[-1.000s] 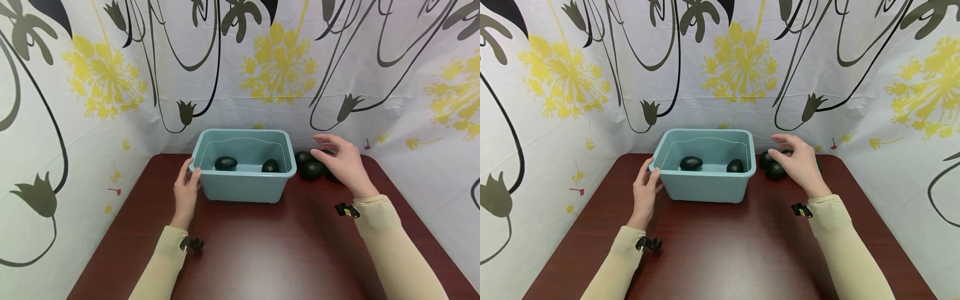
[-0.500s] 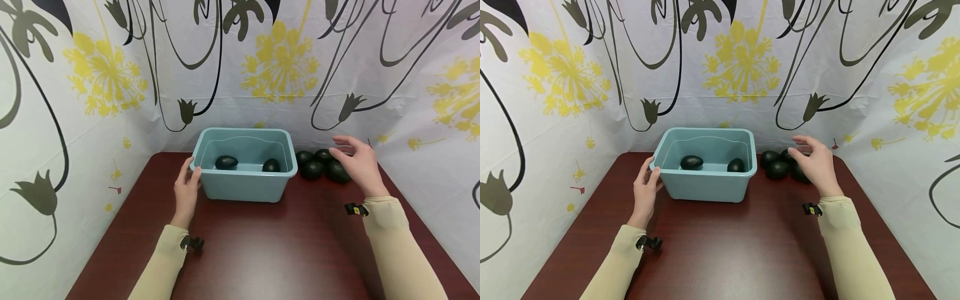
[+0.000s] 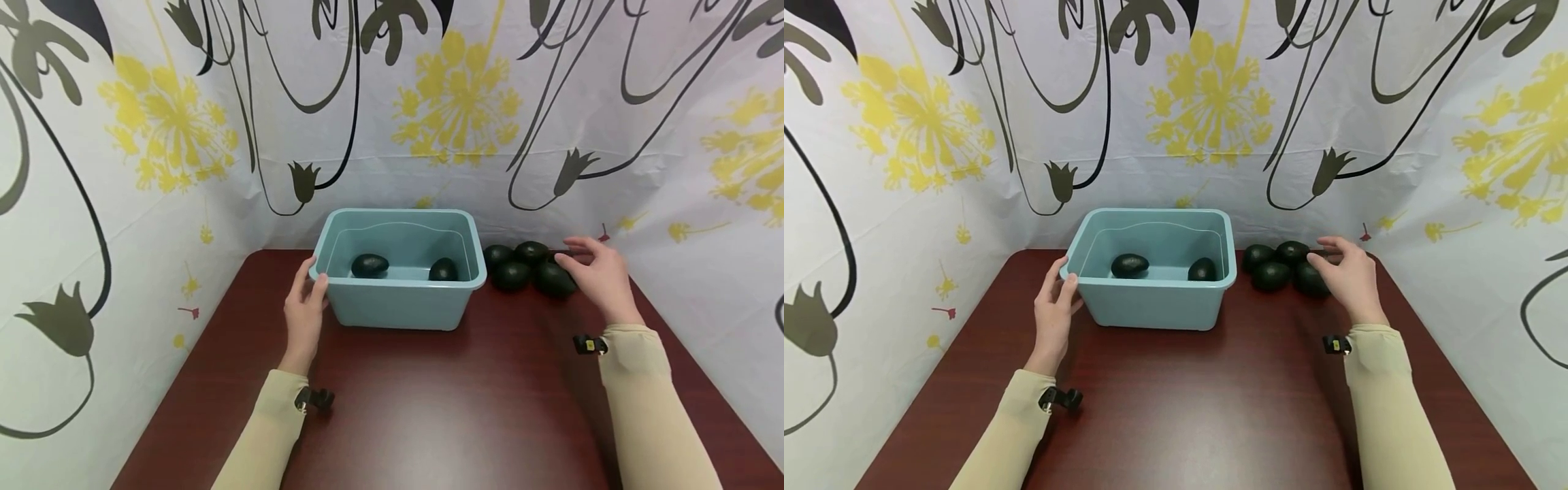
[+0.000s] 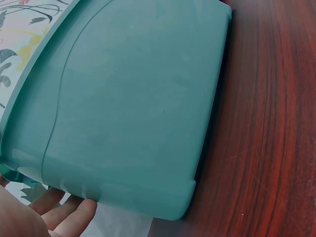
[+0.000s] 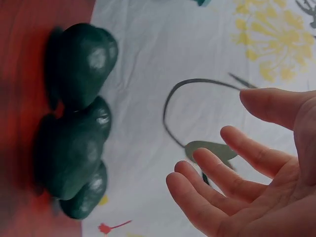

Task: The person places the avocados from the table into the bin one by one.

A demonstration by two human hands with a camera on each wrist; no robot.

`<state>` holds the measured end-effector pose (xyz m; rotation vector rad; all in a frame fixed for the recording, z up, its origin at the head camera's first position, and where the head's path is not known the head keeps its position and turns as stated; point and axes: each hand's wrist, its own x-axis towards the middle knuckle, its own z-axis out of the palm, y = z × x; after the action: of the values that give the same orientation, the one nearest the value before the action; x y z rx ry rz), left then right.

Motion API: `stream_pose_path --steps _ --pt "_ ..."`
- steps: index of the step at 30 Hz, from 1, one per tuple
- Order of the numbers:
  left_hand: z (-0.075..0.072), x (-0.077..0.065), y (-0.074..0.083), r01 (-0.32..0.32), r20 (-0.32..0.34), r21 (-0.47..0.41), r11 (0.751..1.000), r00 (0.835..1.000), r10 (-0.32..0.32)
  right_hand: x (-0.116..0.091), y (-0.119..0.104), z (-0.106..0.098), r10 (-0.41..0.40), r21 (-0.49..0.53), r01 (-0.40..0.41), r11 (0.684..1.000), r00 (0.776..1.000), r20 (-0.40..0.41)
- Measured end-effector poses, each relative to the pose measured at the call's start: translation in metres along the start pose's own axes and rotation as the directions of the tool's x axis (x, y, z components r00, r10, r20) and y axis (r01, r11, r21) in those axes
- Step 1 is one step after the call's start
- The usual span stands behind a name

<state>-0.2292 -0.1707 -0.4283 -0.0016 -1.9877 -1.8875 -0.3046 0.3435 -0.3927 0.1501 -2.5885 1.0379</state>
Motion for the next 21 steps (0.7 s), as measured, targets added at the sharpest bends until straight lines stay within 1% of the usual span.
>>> stream_pose_path --steps 3,5,10,17,21 --pt "0.000 0.000 0.000 -0.010 -0.008 0.004 1.000 1.000 0.010 0.000 0.009 0.005 0.016 -0.022 -0.016 1.000 1.000 0.017" --pt "0.000 0.001 0.000 -0.015 -0.011 0.010 1.000 1.000 0.016 0.000 0.016 0.009 0.041 -0.023 -0.040 0.999 0.999 0.024" --pt "0.001 0.002 0.000 -0.008 -0.009 0.001 1.000 1.000 0.008 0.000 0.032 0.018 0.082 -0.043 -0.081 0.996 0.996 0.018" --pt "-0.001 0.002 -0.001 -0.006 -0.002 0.005 1.000 1.000 0.006 -0.001 0.051 0.030 0.092 -0.092 -0.087 0.992 0.995 0.044" --pt "-0.001 0.001 -0.002 -0.011 0.000 -0.001 1.000 1.000 0.011 -0.001 0.058 0.037 0.083 -0.115 -0.078 0.990 0.996 0.040"
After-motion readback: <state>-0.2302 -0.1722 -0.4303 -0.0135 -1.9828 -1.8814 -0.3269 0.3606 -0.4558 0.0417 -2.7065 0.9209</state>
